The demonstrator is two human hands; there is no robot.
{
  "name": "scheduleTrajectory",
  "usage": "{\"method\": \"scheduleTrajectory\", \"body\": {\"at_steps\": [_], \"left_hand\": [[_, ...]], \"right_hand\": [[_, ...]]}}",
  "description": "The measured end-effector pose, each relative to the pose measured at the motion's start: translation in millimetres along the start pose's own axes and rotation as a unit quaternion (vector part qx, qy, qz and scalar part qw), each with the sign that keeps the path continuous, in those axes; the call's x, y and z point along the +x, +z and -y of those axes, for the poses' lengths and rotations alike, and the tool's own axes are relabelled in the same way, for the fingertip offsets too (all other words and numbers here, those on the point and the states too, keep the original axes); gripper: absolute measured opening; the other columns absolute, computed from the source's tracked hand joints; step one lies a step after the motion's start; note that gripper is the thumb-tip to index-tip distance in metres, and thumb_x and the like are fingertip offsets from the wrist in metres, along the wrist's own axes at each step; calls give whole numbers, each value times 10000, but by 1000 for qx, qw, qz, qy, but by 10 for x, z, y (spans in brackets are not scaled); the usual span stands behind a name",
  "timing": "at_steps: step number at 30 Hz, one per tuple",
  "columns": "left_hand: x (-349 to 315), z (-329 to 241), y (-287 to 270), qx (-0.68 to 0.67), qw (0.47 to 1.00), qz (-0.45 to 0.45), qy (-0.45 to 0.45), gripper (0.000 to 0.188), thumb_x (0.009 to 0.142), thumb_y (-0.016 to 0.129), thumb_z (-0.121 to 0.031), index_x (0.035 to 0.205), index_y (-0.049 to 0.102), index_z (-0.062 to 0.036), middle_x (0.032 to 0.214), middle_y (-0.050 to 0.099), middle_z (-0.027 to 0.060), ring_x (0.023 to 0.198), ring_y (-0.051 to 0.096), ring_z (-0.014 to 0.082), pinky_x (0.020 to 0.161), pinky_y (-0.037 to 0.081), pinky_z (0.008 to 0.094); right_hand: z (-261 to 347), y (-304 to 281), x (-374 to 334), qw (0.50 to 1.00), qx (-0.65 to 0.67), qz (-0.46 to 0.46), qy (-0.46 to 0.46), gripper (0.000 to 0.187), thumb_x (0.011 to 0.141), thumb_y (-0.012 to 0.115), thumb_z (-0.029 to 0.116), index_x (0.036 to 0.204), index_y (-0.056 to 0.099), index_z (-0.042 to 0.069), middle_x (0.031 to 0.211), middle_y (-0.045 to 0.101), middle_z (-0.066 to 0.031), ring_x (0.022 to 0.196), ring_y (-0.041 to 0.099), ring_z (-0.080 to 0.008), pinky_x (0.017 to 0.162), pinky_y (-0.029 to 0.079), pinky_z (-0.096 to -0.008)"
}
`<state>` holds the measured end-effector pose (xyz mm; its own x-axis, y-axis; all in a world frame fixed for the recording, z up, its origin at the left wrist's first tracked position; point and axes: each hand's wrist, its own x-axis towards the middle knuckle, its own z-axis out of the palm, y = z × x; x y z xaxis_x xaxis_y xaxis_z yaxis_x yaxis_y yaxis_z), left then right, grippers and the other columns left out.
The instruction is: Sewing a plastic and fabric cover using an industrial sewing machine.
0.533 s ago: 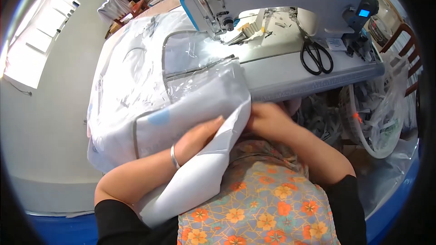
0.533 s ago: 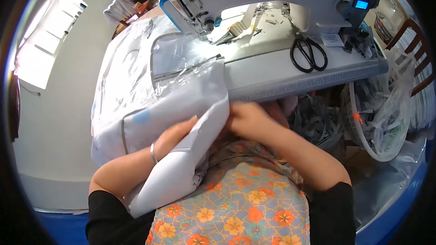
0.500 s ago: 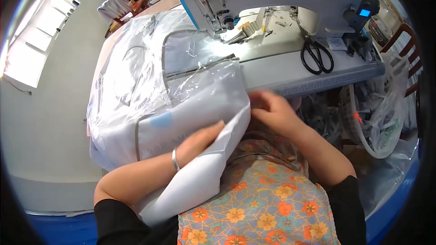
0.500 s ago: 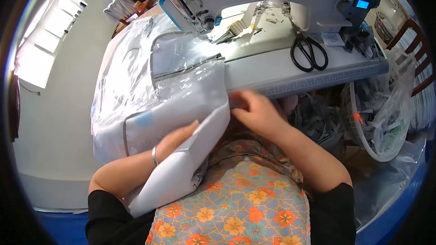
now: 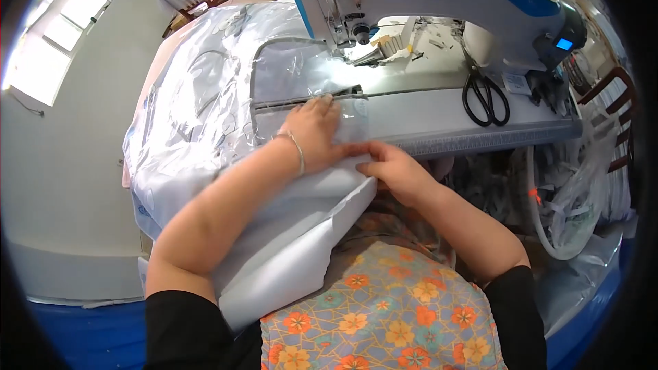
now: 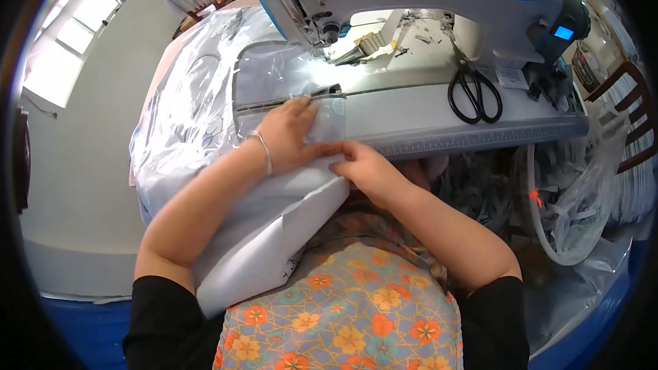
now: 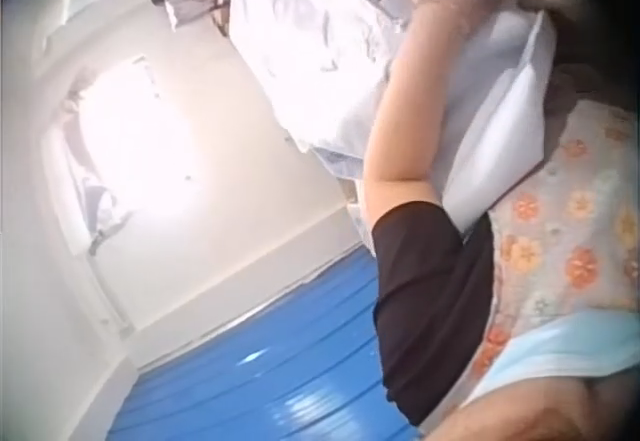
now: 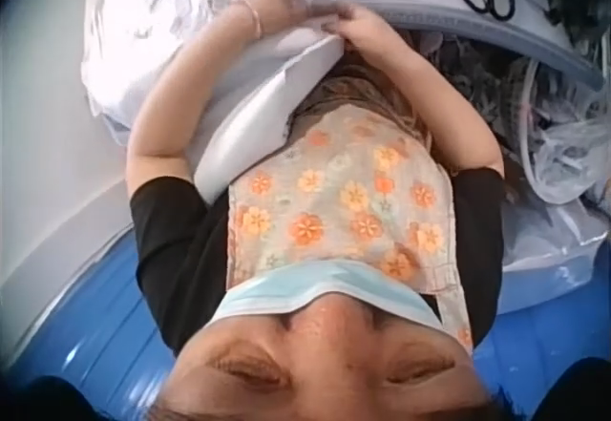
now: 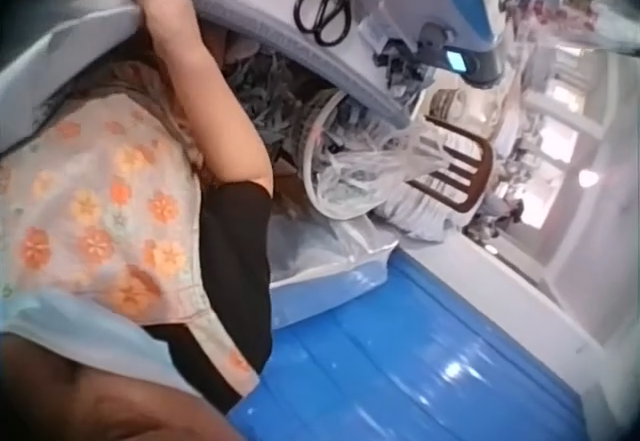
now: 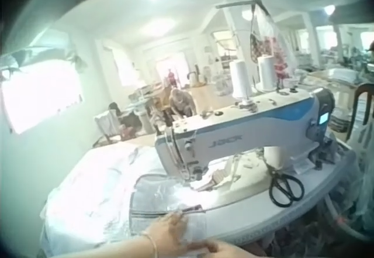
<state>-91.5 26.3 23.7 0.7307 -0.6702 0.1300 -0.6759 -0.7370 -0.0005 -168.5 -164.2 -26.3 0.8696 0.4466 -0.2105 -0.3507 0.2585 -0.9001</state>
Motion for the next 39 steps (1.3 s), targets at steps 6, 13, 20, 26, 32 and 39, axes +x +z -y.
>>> {"method": "scheduleTrajectory", "body": {"at_steps": [6, 13, 20, 26, 32, 39], "left_hand": [[7, 248, 53, -82, 990, -34, 107, 468, 925, 590, -300, 1259, 597, 28, 1333, 577, 217, 1256, 526, 382, 1063, 430, 434], [531, 401, -375, -236, 948, -20, 212, 260, 935, 480, -141, 952, 657, 48, 1088, 694, 201, 977, 669, 369, 914, 518, 410], [534, 142, -385, -155, 961, 218, 72, 334, 869, 571, -208, 1059, 648, 56, 1249, 625, 227, 1015, 653, 361, 927, 516, 420], [499, 91, -104, -114, 979, 152, 70, 655, 803, 594, -203, 1372, 474, 99, 1461, 462, 251, 1191, 580, 352, 1059, 443, 389], [534, 103, -90, -115, 981, 152, 46, 616, 796, 596, -155, 1354, 502, 90, 1461, 467, 238, 1280, 510, 355, 1101, 400, 386], [584, 180, 21, -66, 992, 103, 38, 532, 829, 597, -117, 1329, 540, 58, 1441, 501, 193, 1235, 539, 321, 1070, 427, 368]], "right_hand": [[161, -214, -124, 728, -610, -94, -299, 484, 819, 623, 30, 1300, 599, 76, 1311, 564, -148, 1116, 605, -313, 952, 500, -417], [-24, -41, 434, 719, -571, -115, -379, 425, 737, 645, 10, 1158, 645, 68, 1229, 620, -154, 1114, 591, -388, 933, 499, -472], [78, 34, 166, 679, -621, -153, -359, 346, 699, 662, 37, 1045, 683, 52, 1114, 667, -142, 1074, 626, -381, 915, 521, -455], [29, 17, 230, 709, -597, -159, -341, 331, 710, 643, 19, 1037, 688, 34, 1148, 670, -157, 1122, 627, -358, 928, 532, -433], [93, -52, 292, 709, -604, -141, -335, 349, 714, 642, 8, 1060, 687, 27, 1135, 683, -164, 1091, 650, -363, 912, 548, -428], [235, -184, 500, 703, -598, -163, -349, 311, 714, 627, -20, 1014, 694, 27, 1076, 708, -169, 1044, 677, -342, 888, 561, -413]]}}
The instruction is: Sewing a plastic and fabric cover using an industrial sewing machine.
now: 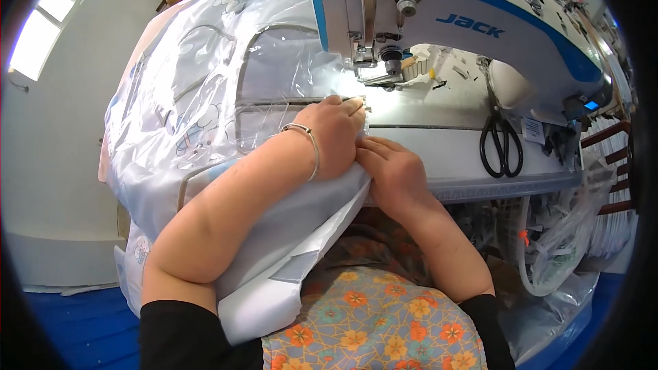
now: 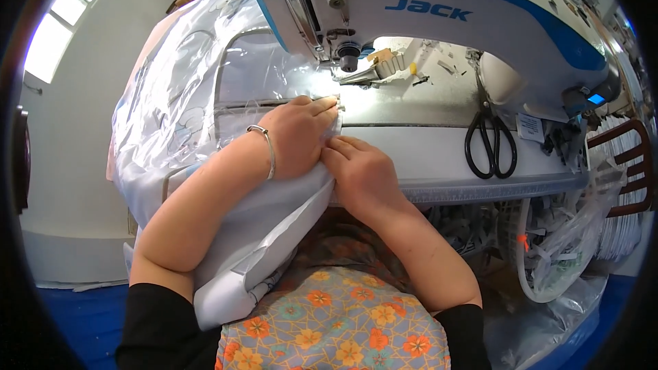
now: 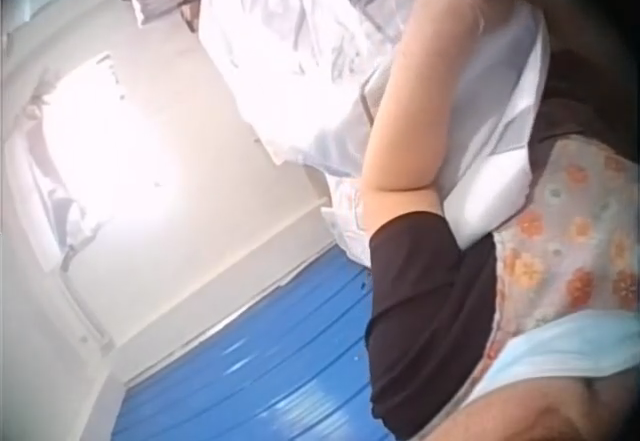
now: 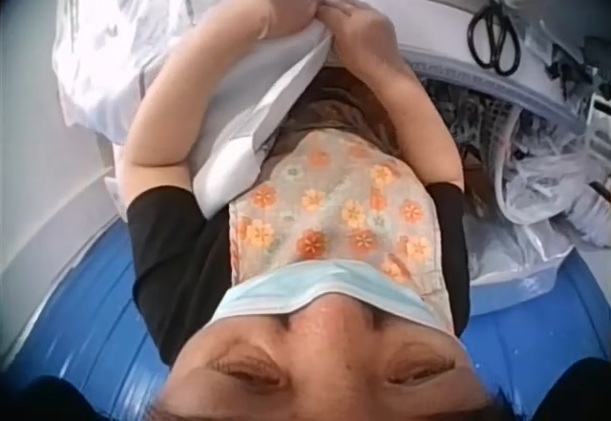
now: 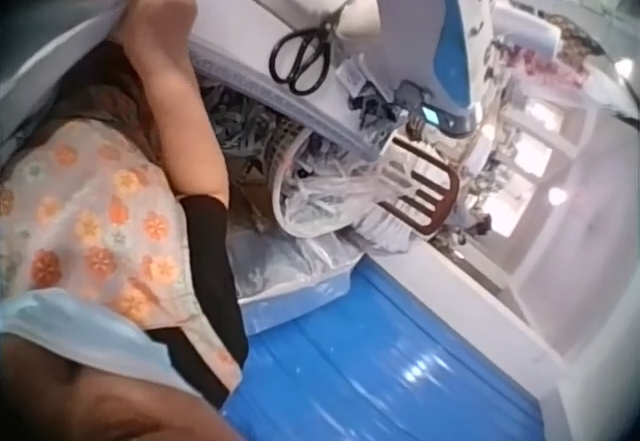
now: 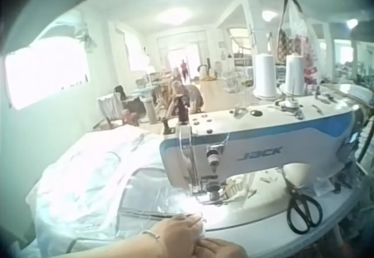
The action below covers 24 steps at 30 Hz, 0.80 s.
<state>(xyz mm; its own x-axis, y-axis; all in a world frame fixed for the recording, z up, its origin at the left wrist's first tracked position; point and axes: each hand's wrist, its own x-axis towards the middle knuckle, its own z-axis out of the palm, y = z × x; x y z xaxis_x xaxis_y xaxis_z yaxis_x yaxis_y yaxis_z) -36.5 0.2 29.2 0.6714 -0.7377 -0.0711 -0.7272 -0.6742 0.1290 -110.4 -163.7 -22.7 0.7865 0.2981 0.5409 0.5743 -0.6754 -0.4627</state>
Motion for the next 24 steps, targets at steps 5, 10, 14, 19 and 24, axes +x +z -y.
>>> {"method": "scheduleTrajectory", "body": {"at_steps": [5, 10, 14, 19, 24], "left_hand": [[48, -36, 4, -6, 999, -43, -30, 392, 827, 596, -107, 1194, 636, 27, 1340, 578, 175, 1205, 553, 316, 1027, 459, 381], [4, 3, 120, -65, 981, -181, -31, 262, 836, 583, -111, 1052, 682, -2, 1156, 670, 158, 1082, 619, 324, 932, 514, 419], [-31, 26, 136, -83, 979, -178, -58, 148, 836, 579, -114, 923, 657, -22, 1024, 678, 188, 930, 646, 378, 834, 534, 446], [-132, 105, 305, -205, 932, -289, -79, 102, 858, 568, -110, 872, 610, -19, 916, 647, 184, 845, 639, 393, 753, 523, 468], [-42, 44, 244, -188, 946, -229, -131, 130, 875, 606, -170, 882, 597, -41, 898, 642, 158, 854, 643, 384, 757, 523, 459]], "right_hand": [[-108, 15, 49, 1000, 8, -5, -8, 317, 709, 614, -35, 1010, 694, 24, 1065, 711, -158, 1035, 679, -342, 885, 562, -407], [-71, -42, 84, 1000, 16, 1, -1, 344, 692, 611, -41, 1021, 690, 21, 1089, 700, -158, 1065, 660, -344, 916, 543, -417], [-60, -65, 81, 999, 21, 31, 3, 364, 674, 621, -34, 1026, 690, 26, 1088, 693, -153, 1043, 652, -348, 908, 535, -425], [-131, -46, 73, 1000, 22, -5, -17, 251, 744, 643, 12, 990, 690, 25, 1067, 698, -146, 978, 657, -324, 860, 541, -411], [-177, -105, 182, 1000, 3, 27, -9, 226, 750, 662, 26, 973, 688, 11, 1054, 703, -143, 981, 657, -321, 860, 544, -393]]}}
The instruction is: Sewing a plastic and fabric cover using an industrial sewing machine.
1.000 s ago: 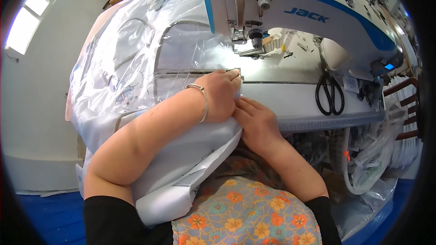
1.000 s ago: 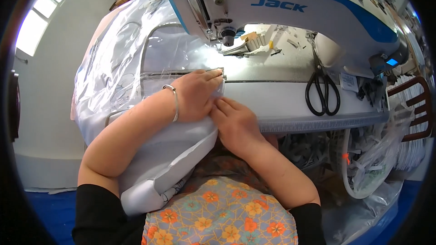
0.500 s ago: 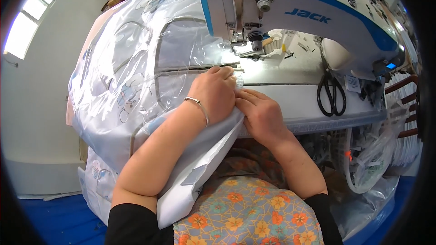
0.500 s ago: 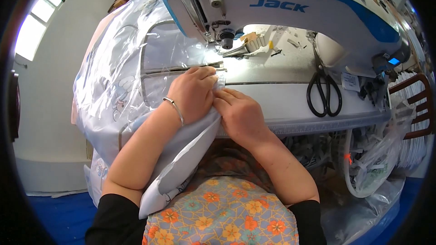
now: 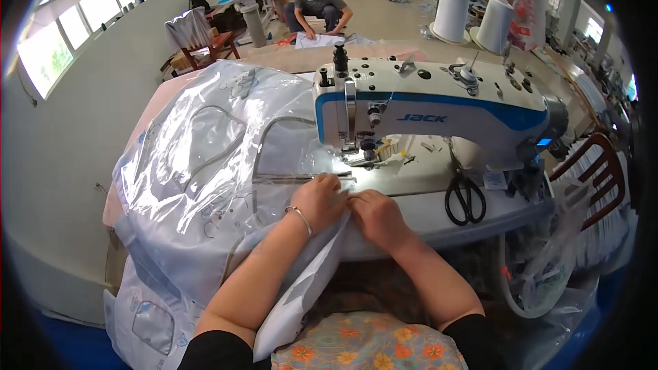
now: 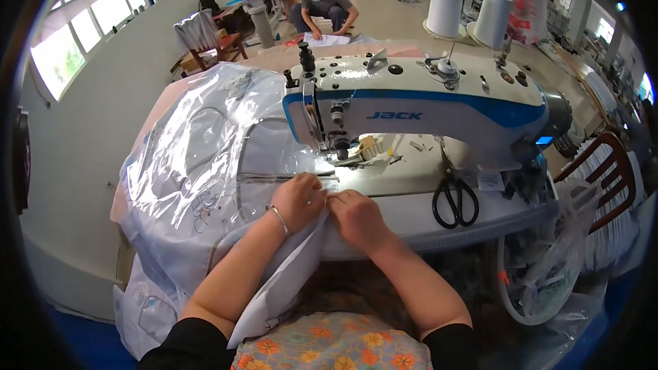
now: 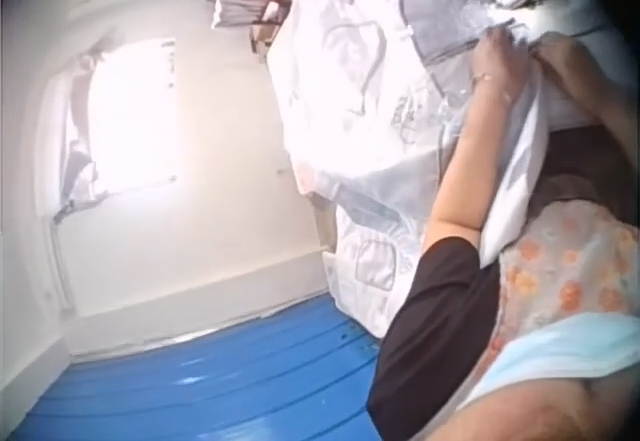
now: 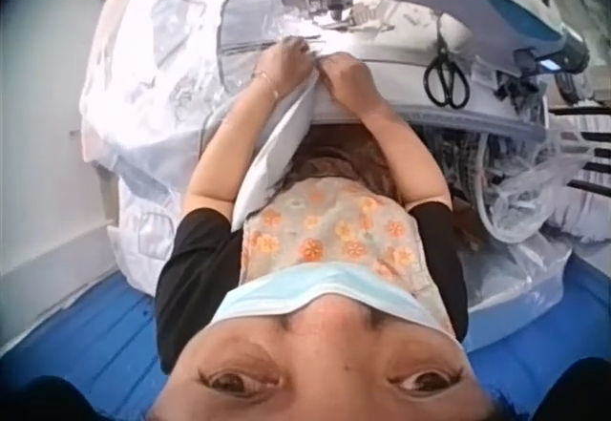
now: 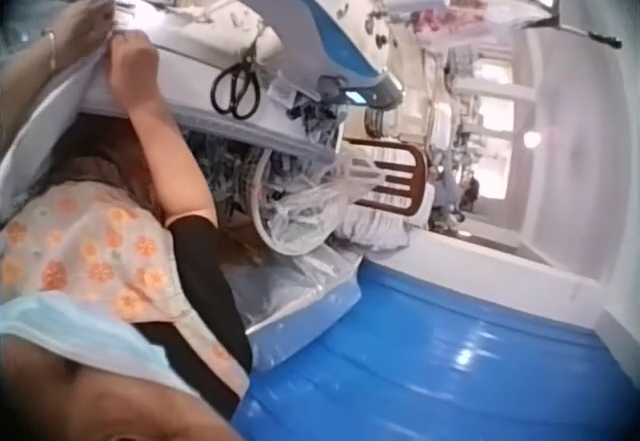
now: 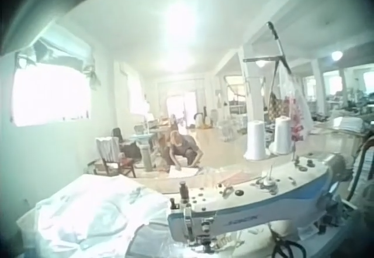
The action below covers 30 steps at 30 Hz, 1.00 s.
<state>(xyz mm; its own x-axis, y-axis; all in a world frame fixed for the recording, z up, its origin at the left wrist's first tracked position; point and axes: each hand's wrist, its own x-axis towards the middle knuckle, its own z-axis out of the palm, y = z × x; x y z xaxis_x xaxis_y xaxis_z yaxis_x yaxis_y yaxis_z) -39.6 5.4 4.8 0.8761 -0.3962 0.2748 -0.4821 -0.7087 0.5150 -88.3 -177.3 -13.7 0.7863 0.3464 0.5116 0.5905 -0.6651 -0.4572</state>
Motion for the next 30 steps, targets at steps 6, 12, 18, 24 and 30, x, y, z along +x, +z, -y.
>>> {"method": "scheduleTrajectory", "body": {"at_steps": [6, 12, 18, 24, 30], "left_hand": [[21, 25, 79, 25, 999, 31, 5, 250, 853, 680, -277, 1001, 647, -77, 1025, 632, 134, 903, 654, 361, 783, 534, 438], [-26, 31, 31, 19, 999, 43, -18, 224, 858, 666, -222, 1045, 661, -99, 1063, 625, 118, 941, 650, 347, 801, 537, 426], [-34, -3, 73, 24, 1000, 14, 1, 194, 863, 653, -167, 1043, 662, -96, 1047, 627, 115, 931, 652, 346, 792, 540, 426], [-87, -21, 69, 42, 999, -1, 21, 191, 868, 649, -155, 1045, 655, -85, 1030, 638, 111, 919, 657, 338, 783, 547, 411], [-1, 209, 237, 127, 988, 36, 79, 120, 875, 587, -137, 956, 628, -58, 976, 624, 180, 955, 617, 394, 831, 512, 469]], "right_hand": [[-52, -124, -209, 999, -2, -28, 39, 251, 803, 669, 46, 1051, 682, 10, 1139, 679, -166, 1066, 640, -353, 922, 525, -424], [-509, -1597, -1959, 876, -160, -247, 382, 174, 898, 640, 34, 1069, 655, -1, 1060, 658, -151, 988, 647, -289, 868, 514, -387], [-1338, -2006, -4922, 682, -378, -76, 622, 385, 852, 678, 76, 1222, 606, -3, 1200, 639, -212, 1131, 610, -389, 957, 489, -435], [-1419, -2039, -5028, 668, -293, -106, 675, 333, 845, 649, 37, 1177, 652, 5, 1116, 676, -220, 1077, 646, -376, 929, 510, -425], [-1410, -2270, -5319, 679, -326, -162, 637, 195, 853, 632, 80, 1019, 711, 12, 1011, 705, -214, 984, 677, -369, 856, 526, -433]]}}
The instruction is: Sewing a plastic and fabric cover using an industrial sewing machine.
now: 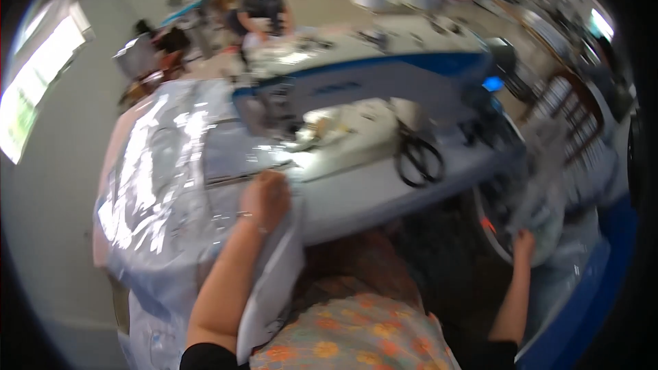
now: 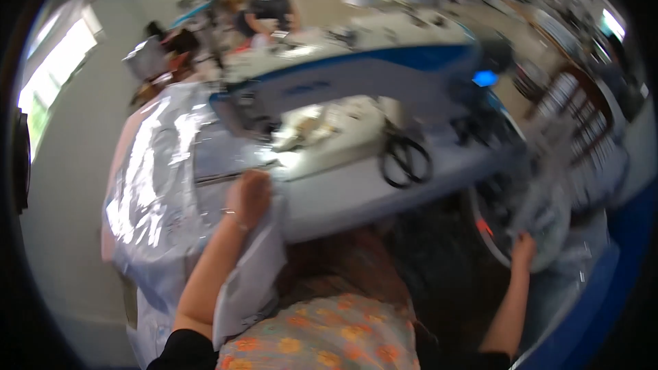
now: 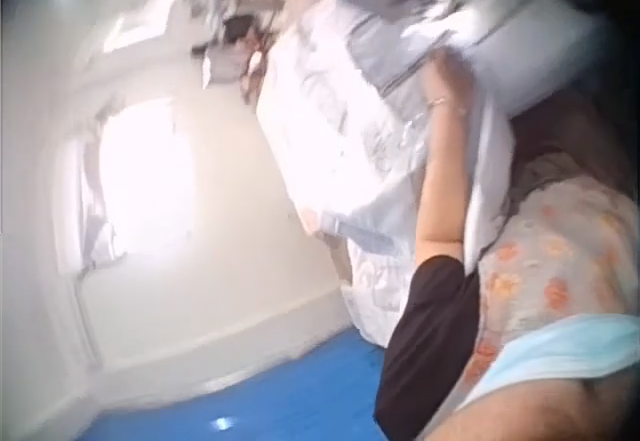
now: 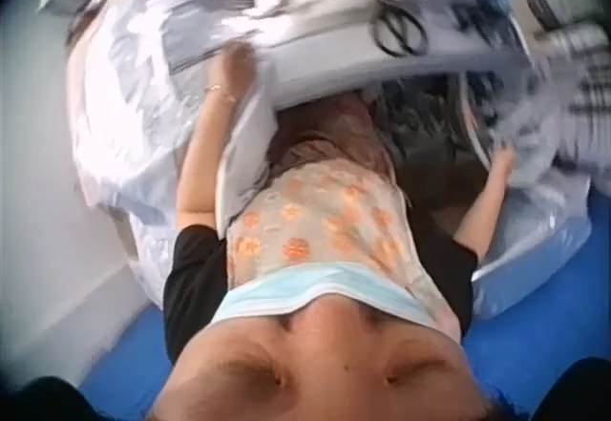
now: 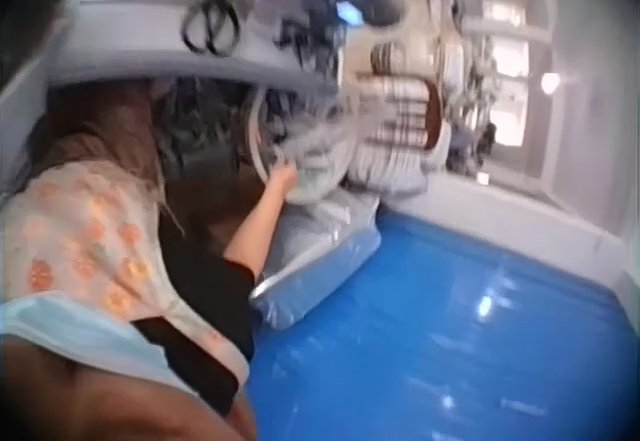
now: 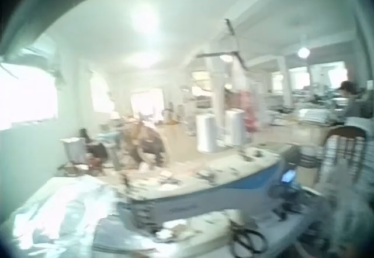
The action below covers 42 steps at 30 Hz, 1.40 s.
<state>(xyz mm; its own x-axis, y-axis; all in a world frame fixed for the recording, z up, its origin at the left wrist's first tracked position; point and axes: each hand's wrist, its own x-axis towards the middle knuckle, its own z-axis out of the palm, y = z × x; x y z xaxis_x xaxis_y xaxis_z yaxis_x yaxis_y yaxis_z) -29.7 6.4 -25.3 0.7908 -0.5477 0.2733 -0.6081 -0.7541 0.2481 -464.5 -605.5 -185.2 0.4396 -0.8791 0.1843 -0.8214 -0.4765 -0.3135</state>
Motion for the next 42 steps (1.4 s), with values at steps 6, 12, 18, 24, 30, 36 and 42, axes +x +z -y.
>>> {"method": "scheduleTrajectory", "body": {"at_steps": [6, 12, 18, 24, 30, 36, 42], "left_hand": [[-68, 305, 57, -78, 993, -74, 44, 136, 910, 572, -95, 1007, 639, -26, 940, 626, 155, 832, 610, 324, 755, 498, 388], [37, 40, -14, -128, 989, -68, 33, 168, 939, 560, -80, 1052, 648, 9, 951, 618, 119, 693, 558, 201, 625, 457, 302], [-3, 61, -31, -110, 993, -53, 1, 179, 947, 572, -99, 1057, 660, 13, 958, 622, 119, 698, 542, 200, 625, 448, 300], [159, 100, -381, -68, 995, -8, -68, 207, 920, 636, -93, 1114, 671, -29, 769, 621, 42, 638, 511, 102, 577, 438, 277], [537, 782, -863, 66, 996, -53, -5, 424, 853, 641, 44, 1262, 578, -48, 1031, 628, 116, 834, 612, 233, 738, 514, 337], [135, -214, -1162, 119, 974, -133, 139, 426, 839, 691, -40, 1252, 592, -7, 1267, 615, 160, 1176, 583, 331, 1014, 456, 396], [112, -1603, -1305, -308, 925, -18, 223, 335, 927, 596, -90, 1248, 614, 8, 1290, 619, 166, 1218, 580, 296, 1034, 435, 359]], "right_hand": [[509, -514, 115, 995, 71, -74, 18, 218, 903, 661, 177, 1062, 712, 37, 1023, 723, -173, 968, 698, -309, 832, 528, -365], [752, -835, 144, 964, 207, -166, 31, 192, 913, 648, 132, 1069, 721, 49, 945, 737, -151, 900, 719, -257, 799, 537, -345], [1000, -647, 79, 990, 0, -5, -140, 292, 789, 604, 32, 1054, 715, 86, 1174, 670, -154, 1056, 638, -390, 900, 515, -448], [868, -835, 260, 961, -151, 231, 21, 309, 770, 622, 60, 1056, 712, 135, 1140, 684, -154, 1090, 632, -366, 897, 511, -423], [1013, -791, 97, 917, -256, 264, -152, 219, 819, 642, 168, 1002, 751, 116, 960, 714, -180, 948, 684, -361, 834, 532, -469], [1567, -1350, 192, 959, -127, 180, -176, 167, 844, 679, 207, 945, 724, 83, 833, 719, -125, 768, 692, -301, 705, 533, -407], [3690, -2455, -431, 823, 215, 368, -375, 235, 975, 587, 224, 913, 637, 3, 730, 622, -35, 601, 572, -96, 568, 466, -282]]}}
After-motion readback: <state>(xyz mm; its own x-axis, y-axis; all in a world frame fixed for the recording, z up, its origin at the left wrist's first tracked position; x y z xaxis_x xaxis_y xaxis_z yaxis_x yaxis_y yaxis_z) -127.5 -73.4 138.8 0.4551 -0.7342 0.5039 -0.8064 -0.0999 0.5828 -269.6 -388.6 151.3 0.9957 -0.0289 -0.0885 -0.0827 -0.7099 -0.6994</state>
